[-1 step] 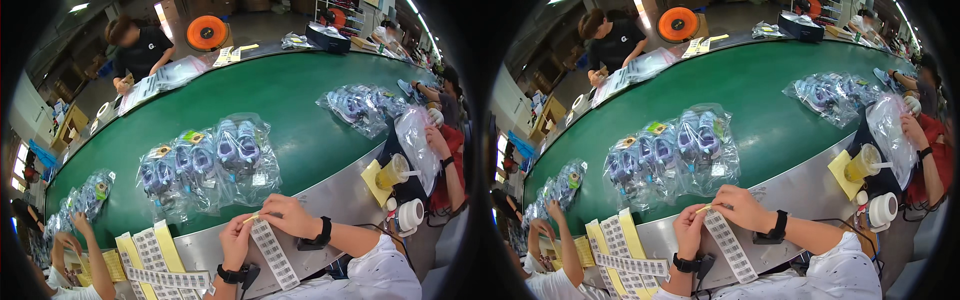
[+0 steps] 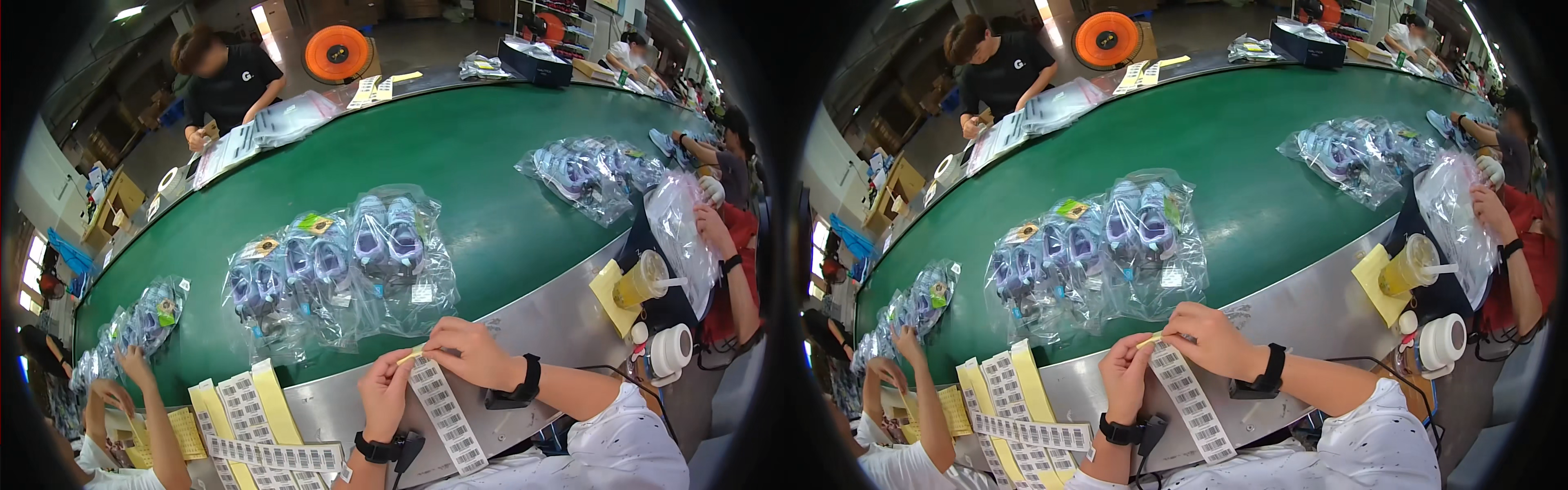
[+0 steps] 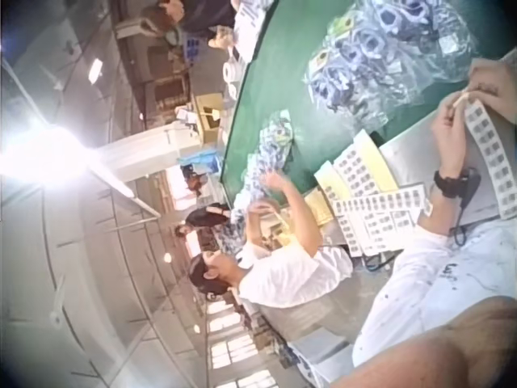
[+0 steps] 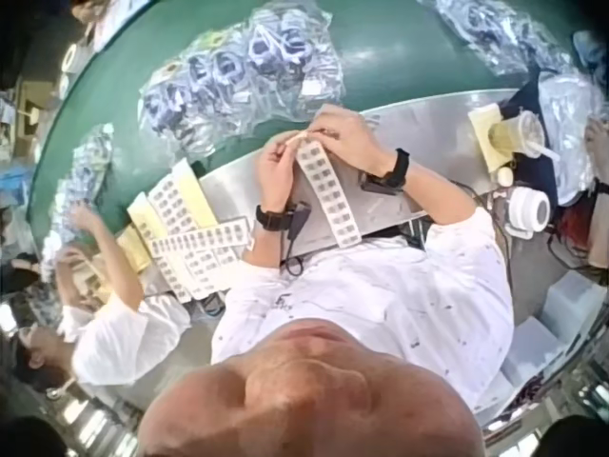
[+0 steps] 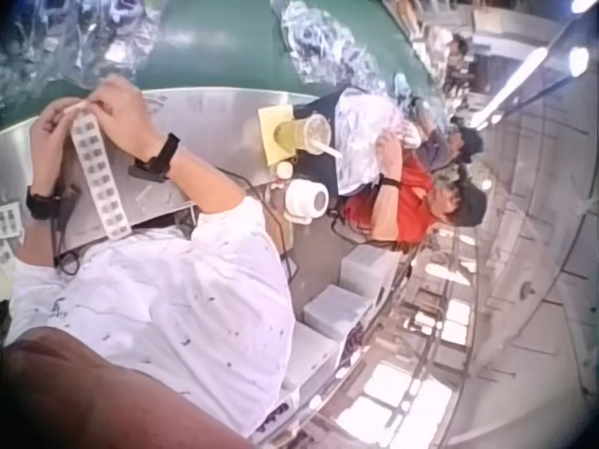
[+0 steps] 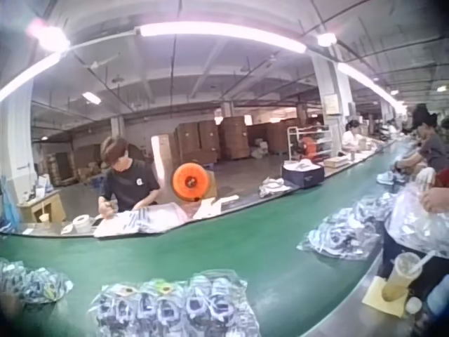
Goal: The person applies barcode stickers to plastic-wrapped packages of footwear on a green conveyor belt. They peel individual labels from a sheet, place them on the packages, and use a handheld scanner to scan the barcodes. The person then moves the labeled packages down the line.
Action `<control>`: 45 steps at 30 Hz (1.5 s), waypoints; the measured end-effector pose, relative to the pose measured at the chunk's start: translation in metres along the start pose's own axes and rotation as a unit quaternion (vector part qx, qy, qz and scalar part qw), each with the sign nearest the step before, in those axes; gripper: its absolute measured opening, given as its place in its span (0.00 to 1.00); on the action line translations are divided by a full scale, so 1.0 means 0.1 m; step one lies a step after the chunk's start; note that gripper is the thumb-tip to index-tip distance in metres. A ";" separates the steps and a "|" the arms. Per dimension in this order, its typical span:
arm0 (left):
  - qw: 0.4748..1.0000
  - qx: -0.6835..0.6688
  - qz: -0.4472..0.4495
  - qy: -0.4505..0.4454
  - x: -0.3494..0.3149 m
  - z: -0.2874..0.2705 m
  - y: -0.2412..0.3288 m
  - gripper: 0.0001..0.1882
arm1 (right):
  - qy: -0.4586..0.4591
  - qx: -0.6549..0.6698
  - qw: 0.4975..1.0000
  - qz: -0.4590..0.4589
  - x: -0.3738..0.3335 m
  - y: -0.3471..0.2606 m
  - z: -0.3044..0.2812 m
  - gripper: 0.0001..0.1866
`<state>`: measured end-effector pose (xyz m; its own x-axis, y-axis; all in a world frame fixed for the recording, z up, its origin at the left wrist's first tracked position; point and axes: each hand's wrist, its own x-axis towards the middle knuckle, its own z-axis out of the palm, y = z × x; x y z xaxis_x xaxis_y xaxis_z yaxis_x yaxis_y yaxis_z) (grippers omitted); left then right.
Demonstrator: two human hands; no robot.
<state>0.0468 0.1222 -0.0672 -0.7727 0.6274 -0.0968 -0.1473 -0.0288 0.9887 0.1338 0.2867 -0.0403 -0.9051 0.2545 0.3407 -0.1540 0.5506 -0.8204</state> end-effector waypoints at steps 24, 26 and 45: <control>0.993 -0.054 -0.077 -0.074 0.07 0.18 -0.02 0.28 | 0.327 0.231 0.842 0.361 2.02 1.70 -0.53 0.37; 0.993 -0.051 -0.072 -0.076 0.07 0.12 -0.05 0.27 | 0.369 0.218 0.848 0.310 1.96 1.64 -0.56 0.40; 0.992 -0.074 -0.070 -0.077 0.09 0.12 -0.04 0.26 | 0.141 0.352 0.804 0.459 1.85 1.78 -1.08 0.13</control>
<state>0.0482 0.1372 -0.0708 -0.6362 0.7446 -0.2020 -0.3446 -0.0400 0.9379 -0.0188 0.5178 -0.0739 -0.6550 0.5218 -0.5466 0.2504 -0.5325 -0.8085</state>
